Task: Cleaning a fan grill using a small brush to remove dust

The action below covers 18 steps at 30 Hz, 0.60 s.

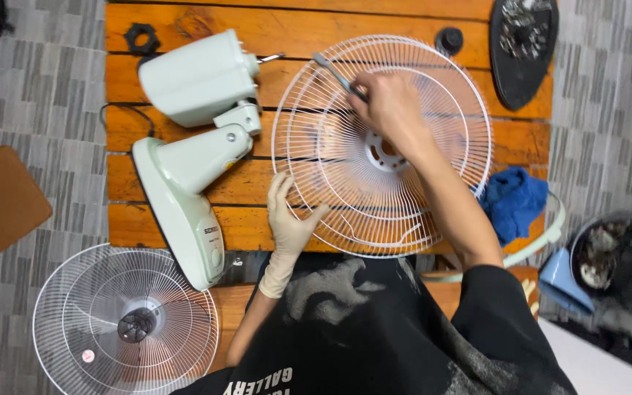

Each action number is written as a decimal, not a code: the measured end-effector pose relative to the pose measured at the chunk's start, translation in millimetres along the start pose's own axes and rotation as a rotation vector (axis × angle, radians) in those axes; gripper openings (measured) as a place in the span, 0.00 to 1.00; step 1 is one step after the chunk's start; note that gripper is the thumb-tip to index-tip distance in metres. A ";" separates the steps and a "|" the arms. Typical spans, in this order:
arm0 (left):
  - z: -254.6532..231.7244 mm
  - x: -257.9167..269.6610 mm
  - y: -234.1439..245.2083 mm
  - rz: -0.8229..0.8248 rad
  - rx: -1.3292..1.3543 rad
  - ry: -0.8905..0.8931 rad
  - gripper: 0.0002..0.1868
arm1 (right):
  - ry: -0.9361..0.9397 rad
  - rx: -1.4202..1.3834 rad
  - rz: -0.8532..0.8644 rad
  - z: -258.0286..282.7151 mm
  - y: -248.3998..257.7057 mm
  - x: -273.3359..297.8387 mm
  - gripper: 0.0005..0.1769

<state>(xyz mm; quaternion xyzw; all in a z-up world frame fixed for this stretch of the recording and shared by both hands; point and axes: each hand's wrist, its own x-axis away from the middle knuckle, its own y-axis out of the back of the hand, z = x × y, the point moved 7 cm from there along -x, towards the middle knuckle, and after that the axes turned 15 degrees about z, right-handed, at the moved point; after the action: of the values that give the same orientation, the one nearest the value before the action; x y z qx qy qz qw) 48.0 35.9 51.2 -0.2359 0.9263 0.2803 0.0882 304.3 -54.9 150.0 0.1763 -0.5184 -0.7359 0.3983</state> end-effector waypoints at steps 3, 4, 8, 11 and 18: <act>6.3 2.1 -3.0 0.006 0.021 0.023 0.42 | 0.045 0.073 -0.075 -1.7 8.9 6.6 0.09; 6.0 2.1 -5.3 0.025 0.032 0.022 0.42 | 0.023 0.073 -0.073 -3.4 11.3 13.1 0.09; 1.5 1.6 -7.0 0.021 -0.003 -0.010 0.40 | -0.015 0.098 0.039 2.0 27.2 40.8 0.04; 2.7 1.1 -8.4 0.022 -0.016 0.001 0.40 | -0.073 0.140 0.104 1.6 39.0 53.8 0.08; 6.2 3.2 -4.9 0.009 0.022 0.029 0.41 | 0.016 0.156 -0.025 -5.7 17.1 27.2 0.11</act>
<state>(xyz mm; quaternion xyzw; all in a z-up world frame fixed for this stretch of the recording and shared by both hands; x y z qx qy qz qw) 47.8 34.5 42.7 -0.2347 0.9316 0.2669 0.0761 298.2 -81.9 167.3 0.2191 -0.5687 -0.6967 0.3784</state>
